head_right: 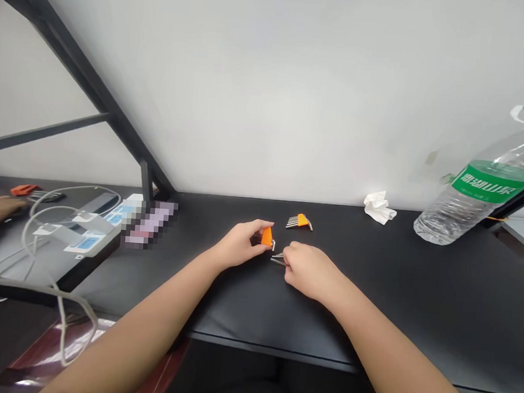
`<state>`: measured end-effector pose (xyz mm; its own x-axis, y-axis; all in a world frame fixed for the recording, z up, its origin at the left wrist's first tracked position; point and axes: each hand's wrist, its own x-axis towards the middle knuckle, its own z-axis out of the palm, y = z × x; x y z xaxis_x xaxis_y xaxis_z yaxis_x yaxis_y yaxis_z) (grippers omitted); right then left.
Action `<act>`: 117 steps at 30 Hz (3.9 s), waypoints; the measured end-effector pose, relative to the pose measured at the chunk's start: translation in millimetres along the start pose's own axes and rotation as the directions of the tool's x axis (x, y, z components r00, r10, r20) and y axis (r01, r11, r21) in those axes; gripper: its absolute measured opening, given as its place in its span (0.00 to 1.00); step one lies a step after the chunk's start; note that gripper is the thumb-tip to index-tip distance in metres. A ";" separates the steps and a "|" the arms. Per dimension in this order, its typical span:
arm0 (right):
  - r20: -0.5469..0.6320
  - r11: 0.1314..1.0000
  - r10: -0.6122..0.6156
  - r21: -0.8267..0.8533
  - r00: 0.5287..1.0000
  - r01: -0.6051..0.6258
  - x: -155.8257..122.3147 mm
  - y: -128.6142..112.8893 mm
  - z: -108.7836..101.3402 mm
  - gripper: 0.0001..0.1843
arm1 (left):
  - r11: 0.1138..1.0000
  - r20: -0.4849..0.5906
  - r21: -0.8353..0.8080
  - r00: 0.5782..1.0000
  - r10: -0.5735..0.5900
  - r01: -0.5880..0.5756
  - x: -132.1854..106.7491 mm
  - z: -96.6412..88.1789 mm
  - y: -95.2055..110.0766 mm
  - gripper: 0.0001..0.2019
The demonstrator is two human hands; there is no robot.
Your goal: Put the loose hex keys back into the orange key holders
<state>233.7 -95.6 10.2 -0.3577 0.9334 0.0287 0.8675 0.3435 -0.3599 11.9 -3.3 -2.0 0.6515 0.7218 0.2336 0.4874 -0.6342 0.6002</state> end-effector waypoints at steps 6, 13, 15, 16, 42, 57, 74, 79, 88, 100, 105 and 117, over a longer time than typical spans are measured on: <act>-0.083 0.912 0.154 0.395 0.985 -0.109 3.1 10.4 -10.2 0.03 | 0.999 -0.010 0.016 0.999 0.044 -0.043 -0.7 -0.6 1.7 0.26; -0.004 0.815 0.159 0.565 0.987 -0.129 2.6 13.6 -10.5 0.04 | 0.993 -0.002 0.058 0.995 0.098 -0.098 -2.3 -0.6 6.2 0.25; 0.021 0.774 0.181 0.613 0.983 -0.156 2.0 15.1 -11.8 0.04 | 0.990 0.003 0.090 0.994 0.107 -0.107 -2.8 -1.2 7.4 0.25; 0.036 0.750 0.194 0.639 0.980 -0.171 2.0 16.1 -12.5 0.05 | 0.989 0.005 0.104 0.994 0.110 -0.110 -3.0 -1.4 8.1 0.25; -0.101 0.729 0.095 0.685 0.990 0.000 14.4 -2.2 9.1 0.03 | 0.988 0.065 0.066 0.988 0.138 -0.142 -0.8 3.5 20.9 0.19; 0.021 0.988 0.051 -0.147 0.998 -0.047 5.4 9.8 8.3 0.07 | 0.985 -0.054 0.136 0.992 0.116 -0.108 0.5 -5.4 6.7 0.27; -0.081 0.987 0.131 0.100 0.988 -0.122 3.2 -8.4 4.2 0.08 | 0.971 -0.098 0.210 0.986 0.133 -0.110 1.4 -7.0 7.2 0.20; -0.144 0.850 0.156 0.524 0.977 -0.058 5.5 -0.9 0.9 0.04 | 0.960 -0.062 0.229 0.981 0.183 -0.164 1.5 -5.8 5.5 0.23; -0.022 0.631 0.254 0.762 0.967 -0.148 6.3 -3.3 6.5 0.01 | 0.941 -0.011 0.234 0.967 0.254 -0.244 0.6 -2.3 4.0 0.24; 0.045 0.521 0.317 0.826 0.947 -0.214 9.8 -1.2 6.5 0.03 | 0.948 -0.040 0.199 0.965 0.259 -0.246 1.5 -1.2 3.0 0.23; 0.073 0.374 0.318 0.906 0.945 -0.196 11.0 -0.2 4.6 0.08 | 0.942 -0.042 0.215 0.961 0.274 -0.259 0.5 -0.8 4.0 0.23; 0.086 -0.026 0.168 0.996 0.982 -0.083 13.1 -2.3 6.2 0.17 | 0.976 -0.092 0.124 0.977 0.194 -0.182 0.4 5.7 8.3 0.23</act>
<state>224.9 -84.8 5.6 -0.2354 0.9653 -0.1127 -0.3371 -0.1899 -0.9221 19.5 -9.8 -1.2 0.6773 0.6078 0.4146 0.4292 -0.7841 0.4483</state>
